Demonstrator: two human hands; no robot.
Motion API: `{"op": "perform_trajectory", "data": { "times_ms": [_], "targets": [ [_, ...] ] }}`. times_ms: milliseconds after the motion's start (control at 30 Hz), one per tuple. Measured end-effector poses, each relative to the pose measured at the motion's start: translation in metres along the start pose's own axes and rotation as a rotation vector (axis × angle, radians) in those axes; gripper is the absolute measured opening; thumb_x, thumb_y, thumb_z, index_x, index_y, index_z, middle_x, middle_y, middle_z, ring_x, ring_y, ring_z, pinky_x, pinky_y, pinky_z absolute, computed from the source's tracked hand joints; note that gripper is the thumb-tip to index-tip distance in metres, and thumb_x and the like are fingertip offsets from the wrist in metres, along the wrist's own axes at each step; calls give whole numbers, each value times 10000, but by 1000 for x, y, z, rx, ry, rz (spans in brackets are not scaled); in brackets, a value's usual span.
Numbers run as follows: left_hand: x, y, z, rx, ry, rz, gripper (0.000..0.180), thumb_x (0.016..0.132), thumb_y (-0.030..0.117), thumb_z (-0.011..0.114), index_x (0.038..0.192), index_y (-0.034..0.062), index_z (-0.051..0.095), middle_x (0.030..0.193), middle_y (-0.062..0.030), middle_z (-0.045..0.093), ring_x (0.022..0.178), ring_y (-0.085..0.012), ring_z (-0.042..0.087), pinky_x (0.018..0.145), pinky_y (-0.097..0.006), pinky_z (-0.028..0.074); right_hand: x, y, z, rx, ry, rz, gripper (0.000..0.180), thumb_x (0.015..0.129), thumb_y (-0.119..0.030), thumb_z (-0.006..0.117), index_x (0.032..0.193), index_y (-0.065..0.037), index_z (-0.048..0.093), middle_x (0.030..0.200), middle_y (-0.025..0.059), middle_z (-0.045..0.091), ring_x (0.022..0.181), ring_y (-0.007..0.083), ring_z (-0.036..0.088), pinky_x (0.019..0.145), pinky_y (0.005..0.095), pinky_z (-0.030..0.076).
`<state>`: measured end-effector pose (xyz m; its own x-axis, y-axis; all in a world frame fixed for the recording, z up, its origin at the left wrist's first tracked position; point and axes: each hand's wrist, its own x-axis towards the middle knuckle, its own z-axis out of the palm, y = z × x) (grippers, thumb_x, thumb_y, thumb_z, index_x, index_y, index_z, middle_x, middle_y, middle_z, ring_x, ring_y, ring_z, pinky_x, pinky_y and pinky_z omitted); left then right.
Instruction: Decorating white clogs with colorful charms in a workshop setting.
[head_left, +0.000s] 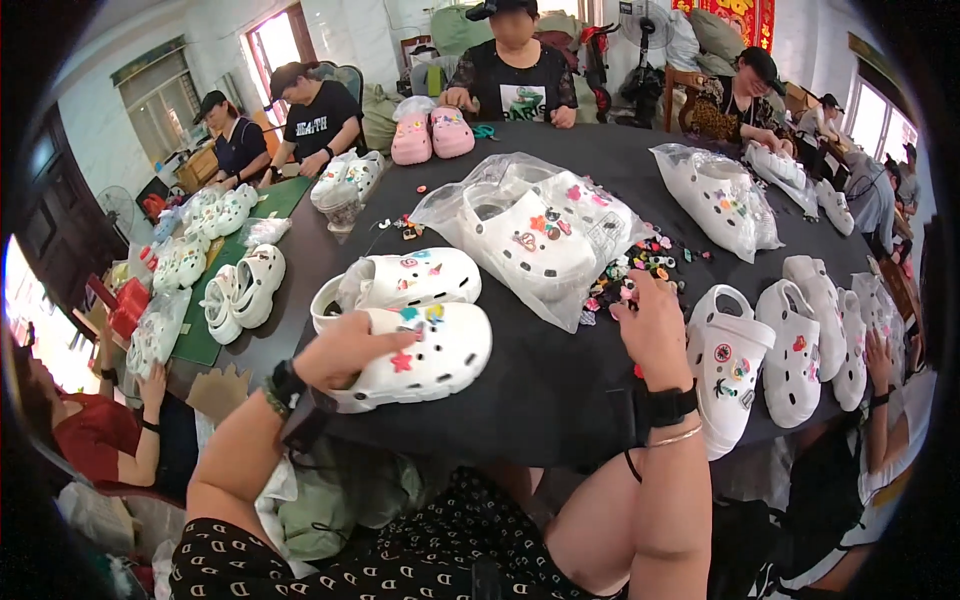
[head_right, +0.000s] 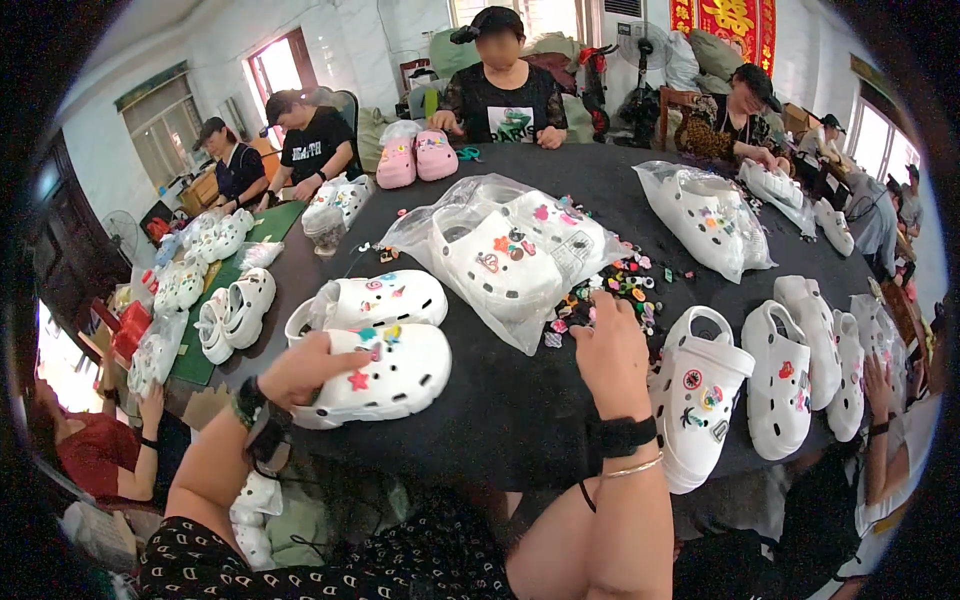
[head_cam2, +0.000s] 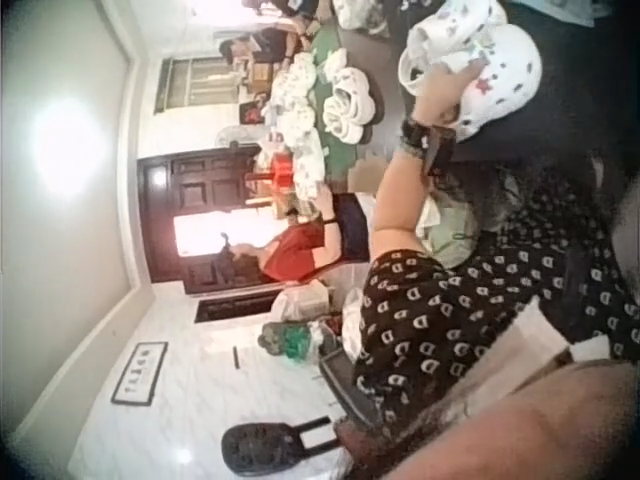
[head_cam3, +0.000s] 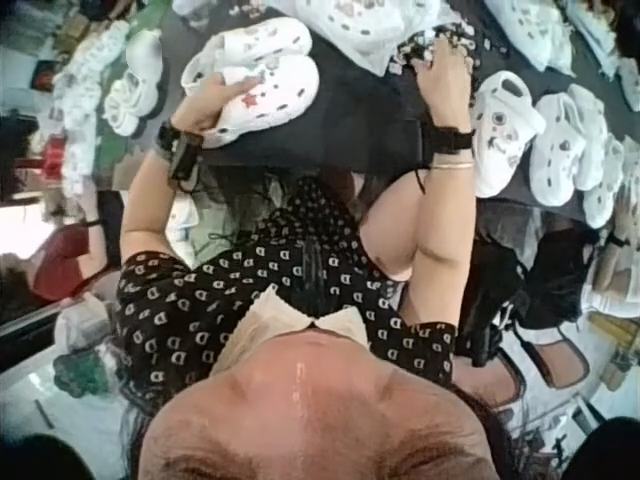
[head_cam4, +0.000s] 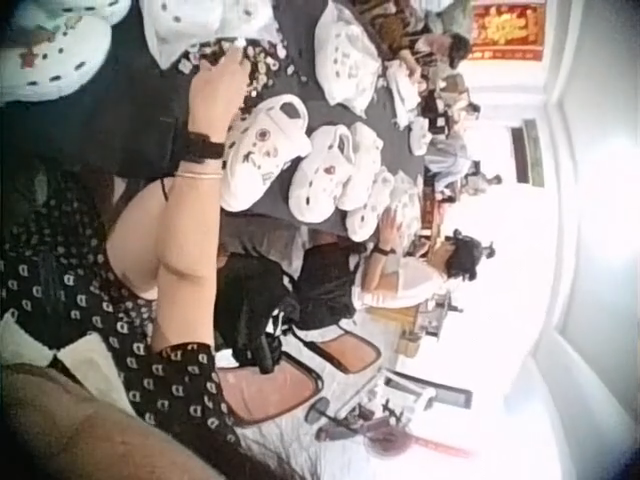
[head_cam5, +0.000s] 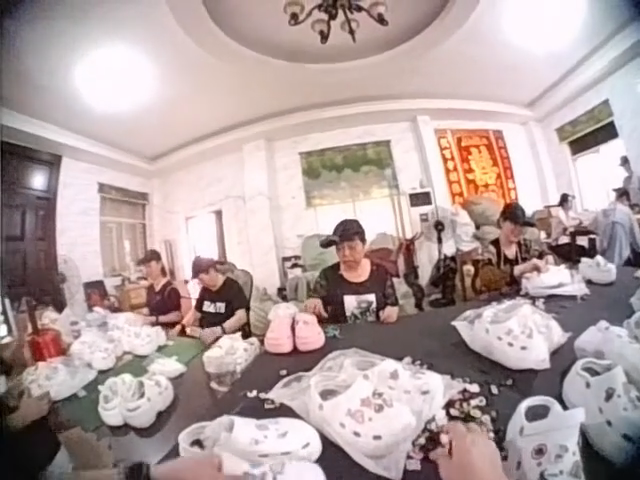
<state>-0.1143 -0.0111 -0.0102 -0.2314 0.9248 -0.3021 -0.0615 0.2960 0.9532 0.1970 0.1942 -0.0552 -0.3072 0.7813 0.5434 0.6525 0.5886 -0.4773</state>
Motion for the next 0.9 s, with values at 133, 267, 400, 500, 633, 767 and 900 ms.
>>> {"op": "perform_trajectory", "data": {
  "times_ms": [133,267,400,500,633,767,900],
  "targets": [
    [-9,19,-39,597,161,-107,401,849,335,762,974,-43,707,869,-72,718,760,-114,666,636,-265,518,2,-23,1,137,-107,-39,268,794,-106,719,1023,0,629,968,200,624,914,389,622,776,444,507],
    [-15,27,-19,1170,438,48,617,751,471,807,1014,-62,642,833,-129,667,761,-224,635,700,-321,503,-2,-31,3,181,-121,-107,245,795,-107,718,996,6,636,959,189,631,882,375,629,770,440,503],
    [3,0,-24,1178,691,529,780,799,460,768,1267,-88,470,1165,-249,571,1050,-292,579,878,-358,477,-9,-40,2,233,-191,-142,211,800,-115,716,965,0,655,901,179,660,856,359,641,771,431,506],
    [29,-2,-42,836,679,345,725,815,446,755,1233,-91,503,1244,-275,510,1145,-332,531,972,-382,436,-11,-49,11,250,-257,-161,196,804,-125,717,955,-9,669,855,168,672,827,347,652,760,428,512],
    [43,17,-36,938,676,122,728,832,486,717,1237,-83,512,1237,-276,521,1191,-367,518,1010,-401,423,-15,-64,14,280,-252,-269,165,813,-118,707,925,-6,658,852,162,668,826,344,652,735,431,514],
    [58,1,-26,965,780,340,698,796,549,708,1135,-36,539,1152,-275,524,1155,-392,516,970,-458,432,-20,-74,11,258,-289,-301,162,818,-117,704,921,-3,653,851,172,660,810,352,646,723,435,510],
    [62,-1,-20,1068,807,439,679,808,562,693,1126,-20,546,1133,-270,525,1110,-401,557,937,-463,459,-22,-76,16,262,-364,-279,174,825,-123,700,942,-2,655,853,175,659,823,355,645,731,437,510]
  ]
}}
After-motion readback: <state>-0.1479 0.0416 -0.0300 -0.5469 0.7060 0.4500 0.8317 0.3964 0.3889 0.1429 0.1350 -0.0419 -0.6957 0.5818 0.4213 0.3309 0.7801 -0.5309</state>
